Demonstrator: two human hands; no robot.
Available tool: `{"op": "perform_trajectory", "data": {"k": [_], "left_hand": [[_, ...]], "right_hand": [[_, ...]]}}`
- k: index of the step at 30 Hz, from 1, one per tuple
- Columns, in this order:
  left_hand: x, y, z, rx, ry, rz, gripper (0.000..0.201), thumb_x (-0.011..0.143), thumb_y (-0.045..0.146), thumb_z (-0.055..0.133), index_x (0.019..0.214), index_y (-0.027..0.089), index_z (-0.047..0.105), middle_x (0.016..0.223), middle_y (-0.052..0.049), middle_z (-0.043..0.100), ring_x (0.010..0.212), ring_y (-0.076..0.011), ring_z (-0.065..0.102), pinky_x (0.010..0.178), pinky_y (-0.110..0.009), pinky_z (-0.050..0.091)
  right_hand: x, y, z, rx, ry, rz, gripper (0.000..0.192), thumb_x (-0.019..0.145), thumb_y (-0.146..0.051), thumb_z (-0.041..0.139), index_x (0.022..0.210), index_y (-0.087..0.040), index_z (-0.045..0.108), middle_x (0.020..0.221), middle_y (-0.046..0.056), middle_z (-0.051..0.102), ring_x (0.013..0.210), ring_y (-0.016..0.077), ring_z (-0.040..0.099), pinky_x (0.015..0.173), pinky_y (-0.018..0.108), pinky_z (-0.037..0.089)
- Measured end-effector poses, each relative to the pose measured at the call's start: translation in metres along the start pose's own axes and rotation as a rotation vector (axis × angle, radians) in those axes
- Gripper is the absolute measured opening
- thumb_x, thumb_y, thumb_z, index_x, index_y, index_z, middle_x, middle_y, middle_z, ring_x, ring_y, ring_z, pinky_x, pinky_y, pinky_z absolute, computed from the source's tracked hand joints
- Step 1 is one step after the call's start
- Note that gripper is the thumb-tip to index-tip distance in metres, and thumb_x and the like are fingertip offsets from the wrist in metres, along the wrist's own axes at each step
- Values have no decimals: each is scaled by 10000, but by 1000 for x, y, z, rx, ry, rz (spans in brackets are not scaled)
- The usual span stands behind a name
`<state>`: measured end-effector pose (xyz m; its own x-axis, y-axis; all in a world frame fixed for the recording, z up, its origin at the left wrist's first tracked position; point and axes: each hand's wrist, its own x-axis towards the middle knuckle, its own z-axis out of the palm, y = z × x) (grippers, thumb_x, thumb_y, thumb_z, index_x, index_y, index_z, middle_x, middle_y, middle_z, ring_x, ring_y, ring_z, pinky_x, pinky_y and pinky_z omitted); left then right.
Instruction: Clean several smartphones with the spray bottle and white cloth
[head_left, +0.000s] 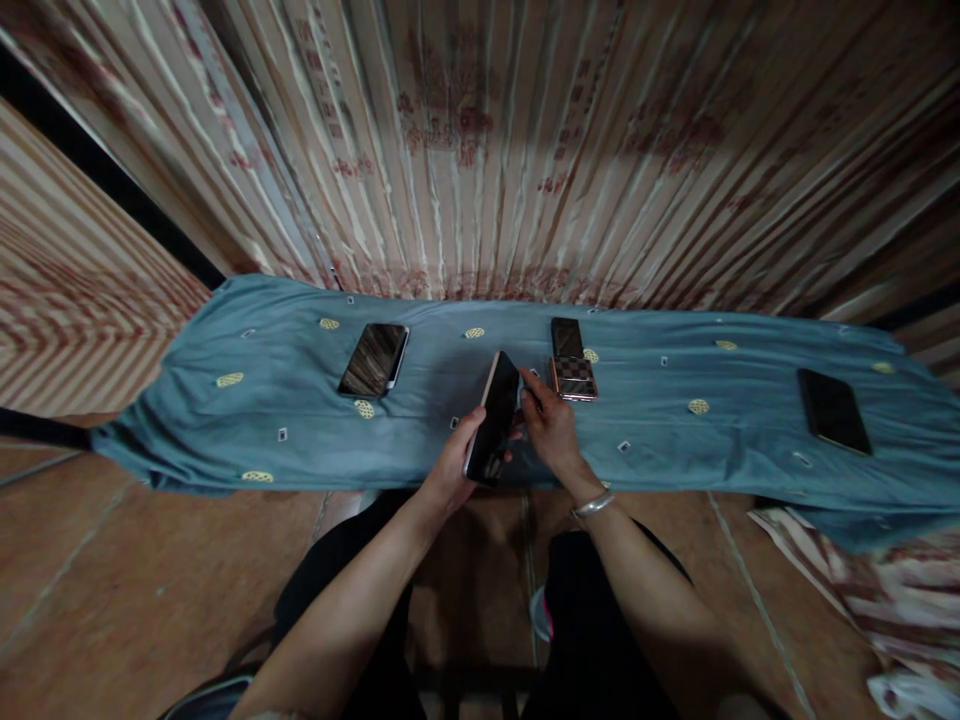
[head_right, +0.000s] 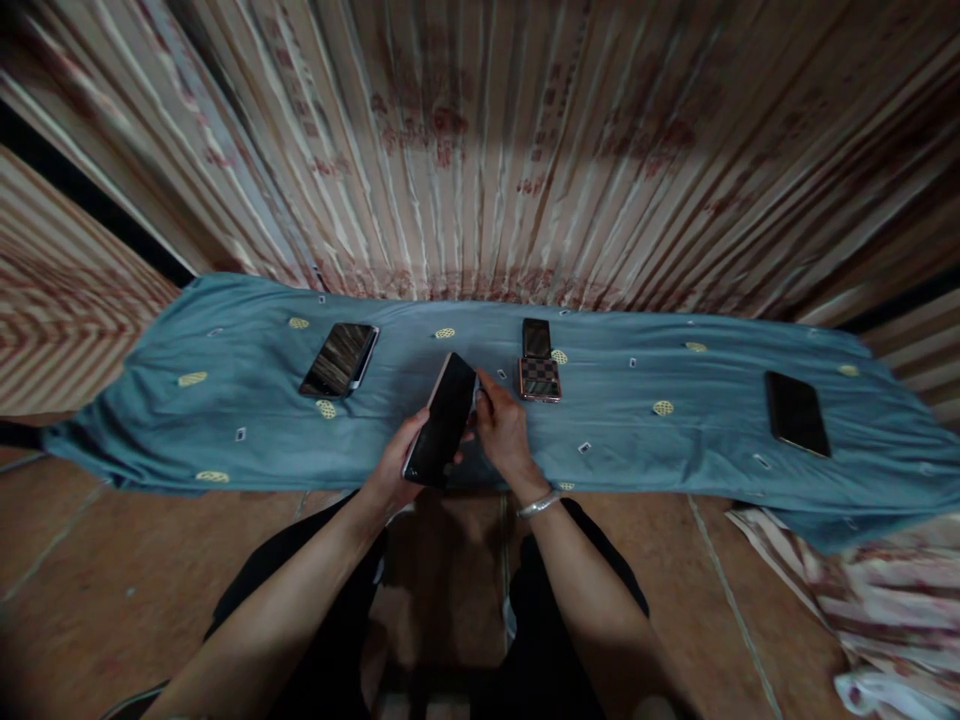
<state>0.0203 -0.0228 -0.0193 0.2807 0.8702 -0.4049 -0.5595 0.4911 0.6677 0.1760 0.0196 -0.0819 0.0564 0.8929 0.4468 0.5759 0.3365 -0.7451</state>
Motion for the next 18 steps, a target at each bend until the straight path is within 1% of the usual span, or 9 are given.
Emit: {"op": "perform_trajectory", "data": {"k": [3,5,9,14,18], "left_hand": [[0,-1,0,-31,30,-19,353,983,328,452,1055,101,713,939,-120,778,926,-224,744,660,-265,602],[-1,-1,0,-41,38,-10,349,984,349,467,1056,115,716,969,-114,778,939,-223,742,712,-288,614],[-1,-1,0,-37,37,-4,380,961,437,520,1063,136,729,1033,-118,772,933,-233,744,713,-300,622],[1,-2,-2,-22,23,-10,448,958,498,501,1019,125,742,979,-126,775,989,-249,734,747,-303,622],[2,-5,-4,-8,13,-3,403,940,477,547,1024,132,736,968,-119,773,1004,-250,728,769,-316,623]], "right_hand": [[1,-2,1,-45,35,-39,397,962,-279,462,1296,-177,651,1145,126,755,1040,255,722,925,423,584],[2,-4,0,-69,49,-74,394,956,-256,455,1281,-169,661,1166,134,747,1064,258,712,953,440,572],[5,-7,-4,-109,72,-143,374,956,-223,446,1248,-183,676,1250,130,712,1178,256,659,1050,475,515],[8,-10,-8,-115,98,-176,356,973,-232,444,1231,-209,688,1227,119,717,1160,258,656,1061,491,501],[7,-14,-9,-94,92,-175,358,986,-265,437,1246,-228,681,1247,109,705,1177,262,642,1082,510,480]]}}
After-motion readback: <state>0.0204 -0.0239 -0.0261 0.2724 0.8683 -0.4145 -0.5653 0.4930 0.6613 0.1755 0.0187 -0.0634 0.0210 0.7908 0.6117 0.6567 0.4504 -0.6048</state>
